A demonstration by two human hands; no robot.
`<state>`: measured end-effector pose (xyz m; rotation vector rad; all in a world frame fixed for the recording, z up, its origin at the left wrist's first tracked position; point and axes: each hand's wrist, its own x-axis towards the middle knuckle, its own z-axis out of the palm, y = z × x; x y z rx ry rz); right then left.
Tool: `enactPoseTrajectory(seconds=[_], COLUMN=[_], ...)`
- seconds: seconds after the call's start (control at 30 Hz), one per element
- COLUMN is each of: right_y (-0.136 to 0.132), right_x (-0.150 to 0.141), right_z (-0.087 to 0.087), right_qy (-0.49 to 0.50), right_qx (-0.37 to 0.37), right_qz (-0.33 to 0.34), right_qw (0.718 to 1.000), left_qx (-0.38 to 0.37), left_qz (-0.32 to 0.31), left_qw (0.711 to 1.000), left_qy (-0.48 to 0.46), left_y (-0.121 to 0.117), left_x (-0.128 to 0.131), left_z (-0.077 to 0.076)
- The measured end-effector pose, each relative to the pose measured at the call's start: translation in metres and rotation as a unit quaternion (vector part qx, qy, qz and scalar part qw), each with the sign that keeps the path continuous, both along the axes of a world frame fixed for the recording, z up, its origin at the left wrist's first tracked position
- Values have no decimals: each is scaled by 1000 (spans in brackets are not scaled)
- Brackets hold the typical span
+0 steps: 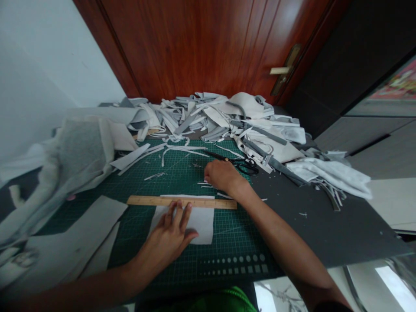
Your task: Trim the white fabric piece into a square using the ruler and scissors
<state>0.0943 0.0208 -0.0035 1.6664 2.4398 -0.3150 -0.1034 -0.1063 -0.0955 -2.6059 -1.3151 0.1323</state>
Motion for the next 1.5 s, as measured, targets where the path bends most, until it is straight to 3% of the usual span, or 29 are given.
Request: enactPoseTrajectory(seconds=[0.23, 0.47, 0.73, 0.87, 0.97, 1.03, 1.2, 1.5], right_y=[3, 1, 3, -1, -3, -3, -6, -3], right_x=[13, 11, 24, 52, 84, 108, 148, 152], right_z=[-5, -7, -9, -16, -36, -54, -92, -109], right_qy=[39, -2, -12, 25, 60, 74, 140, 142], right_qx=[42, -63, -105, 5, 165, 222, 231, 254], right_qz=[0, -5, -9, -67, -91, -110, -91, -123], right_qw=[998, 998, 994, 997, 980, 966, 958, 949], left_qx=[-8, 2, -7, -31, -31, -18, 17, 10], left_qz=[2, 9, 14, -13, -27, -35, -52, -72], left_qw=[1000, 1000, 1000, 998, 996, 994, 990, 984], left_qy=[-23, -5, 0, -50, -84, -105, -129, -162], left_y=[0, 0, 2, 8, 12, 13, 15, 19], left_x=[0, 2, 0, -6, -10, -12, -15, -18], left_z=[0, 2, 1, 4, 4, 1, -8, -10])
